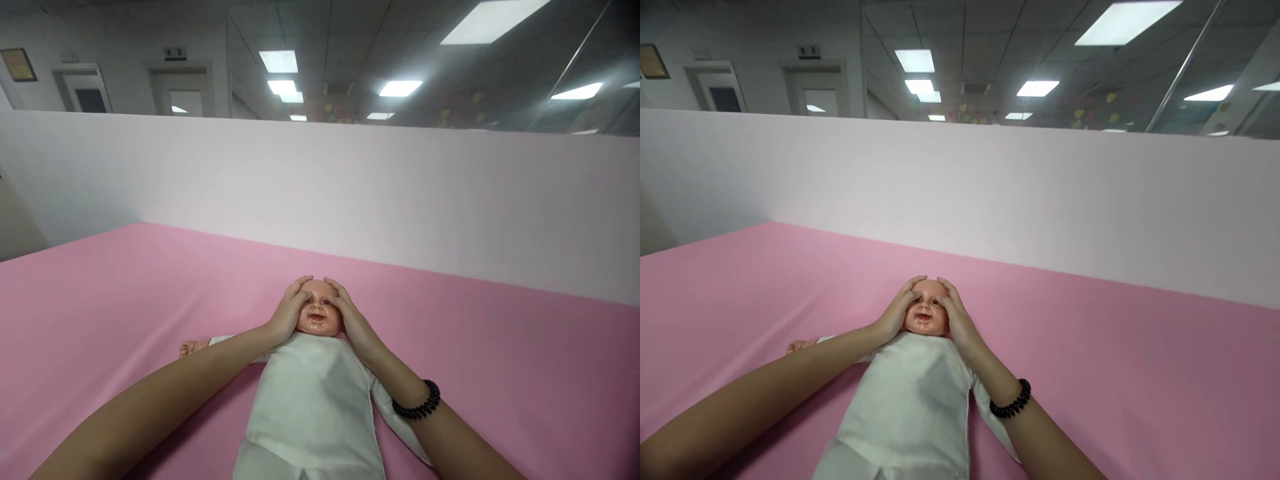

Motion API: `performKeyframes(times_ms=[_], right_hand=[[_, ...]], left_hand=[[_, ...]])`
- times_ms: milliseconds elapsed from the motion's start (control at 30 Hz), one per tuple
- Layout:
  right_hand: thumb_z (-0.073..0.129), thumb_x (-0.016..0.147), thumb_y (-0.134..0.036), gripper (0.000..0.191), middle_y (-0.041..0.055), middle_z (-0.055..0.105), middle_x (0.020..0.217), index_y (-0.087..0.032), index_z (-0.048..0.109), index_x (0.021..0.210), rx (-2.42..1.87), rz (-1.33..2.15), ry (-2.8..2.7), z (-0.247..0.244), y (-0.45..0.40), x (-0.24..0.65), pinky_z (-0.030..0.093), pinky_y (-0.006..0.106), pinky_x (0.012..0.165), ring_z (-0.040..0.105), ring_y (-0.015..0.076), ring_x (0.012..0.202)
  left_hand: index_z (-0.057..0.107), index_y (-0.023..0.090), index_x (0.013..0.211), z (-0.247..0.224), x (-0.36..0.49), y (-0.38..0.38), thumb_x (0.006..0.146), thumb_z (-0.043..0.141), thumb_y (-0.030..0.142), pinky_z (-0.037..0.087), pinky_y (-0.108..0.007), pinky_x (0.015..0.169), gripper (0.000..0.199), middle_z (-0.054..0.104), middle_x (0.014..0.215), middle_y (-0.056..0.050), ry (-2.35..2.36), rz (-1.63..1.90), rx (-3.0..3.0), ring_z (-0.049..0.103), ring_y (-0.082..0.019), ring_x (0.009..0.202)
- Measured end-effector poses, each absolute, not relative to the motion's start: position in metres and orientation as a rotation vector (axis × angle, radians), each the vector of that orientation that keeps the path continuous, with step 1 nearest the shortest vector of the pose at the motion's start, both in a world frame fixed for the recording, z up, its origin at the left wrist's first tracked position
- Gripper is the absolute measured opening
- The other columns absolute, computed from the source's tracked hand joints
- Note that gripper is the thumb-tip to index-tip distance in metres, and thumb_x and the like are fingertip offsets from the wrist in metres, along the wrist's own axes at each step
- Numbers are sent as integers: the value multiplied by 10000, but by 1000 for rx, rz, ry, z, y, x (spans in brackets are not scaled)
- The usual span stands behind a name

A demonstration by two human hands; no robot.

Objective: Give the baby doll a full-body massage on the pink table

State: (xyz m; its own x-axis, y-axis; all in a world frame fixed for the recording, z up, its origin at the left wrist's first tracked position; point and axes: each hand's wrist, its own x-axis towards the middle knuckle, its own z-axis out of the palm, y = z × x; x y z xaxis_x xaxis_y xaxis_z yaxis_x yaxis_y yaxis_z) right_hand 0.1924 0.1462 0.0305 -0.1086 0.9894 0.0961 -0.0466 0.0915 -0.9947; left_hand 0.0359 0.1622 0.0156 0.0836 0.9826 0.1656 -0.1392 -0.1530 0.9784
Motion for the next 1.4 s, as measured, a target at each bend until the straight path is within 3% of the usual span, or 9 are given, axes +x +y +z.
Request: performKeyframes(times_ms=[267,433,633,1033,1400], right_hand=[[715,792,-528,711,59,441,1601,-282,517,1429,-1048,1186,-1350,35,142,190,352,418,1247,417,271,1489],[713,795,-580,764,47,418,1623,-304,486,1471,-1085,1224,-1339,35,141,192,367,432,1233,427,279,1482],[639,809,-523,668,33,429,1620,-277,542,1423,-1033,1231,-1296,31,147,194,274,391,1279,345,246,1534],[725,748,-538,716,36,494,1550,-309,554,1405,-1026,1203,-1313,27,146,196,385,422,1217,461,273,1444],[567,753,-487,622,67,538,1486,-261,579,1332,-1028,966,-1253,7,165,180,346,411,1226,468,271,1414]], left_hand=[[582,226,1399,12,31,162,838,651,338,331,-405,1236,576,523,1538,-111,894,1317,1324,442,-299,1467],[549,228,1441,8,32,167,872,582,340,319,-410,1241,580,487,1569,-105,934,1287,1309,412,-287,1486],[528,226,1452,-1,34,177,881,509,315,317,-425,1245,578,496,1560,-108,923,1289,1280,412,-285,1490],[517,285,1476,13,31,161,870,648,421,387,-424,1214,635,486,1590,-82,934,1242,1306,449,-304,1480],[622,195,1288,-1,41,183,773,626,388,444,-455,1144,550,629,1362,-119,801,1405,1306,588,-320,1298]])
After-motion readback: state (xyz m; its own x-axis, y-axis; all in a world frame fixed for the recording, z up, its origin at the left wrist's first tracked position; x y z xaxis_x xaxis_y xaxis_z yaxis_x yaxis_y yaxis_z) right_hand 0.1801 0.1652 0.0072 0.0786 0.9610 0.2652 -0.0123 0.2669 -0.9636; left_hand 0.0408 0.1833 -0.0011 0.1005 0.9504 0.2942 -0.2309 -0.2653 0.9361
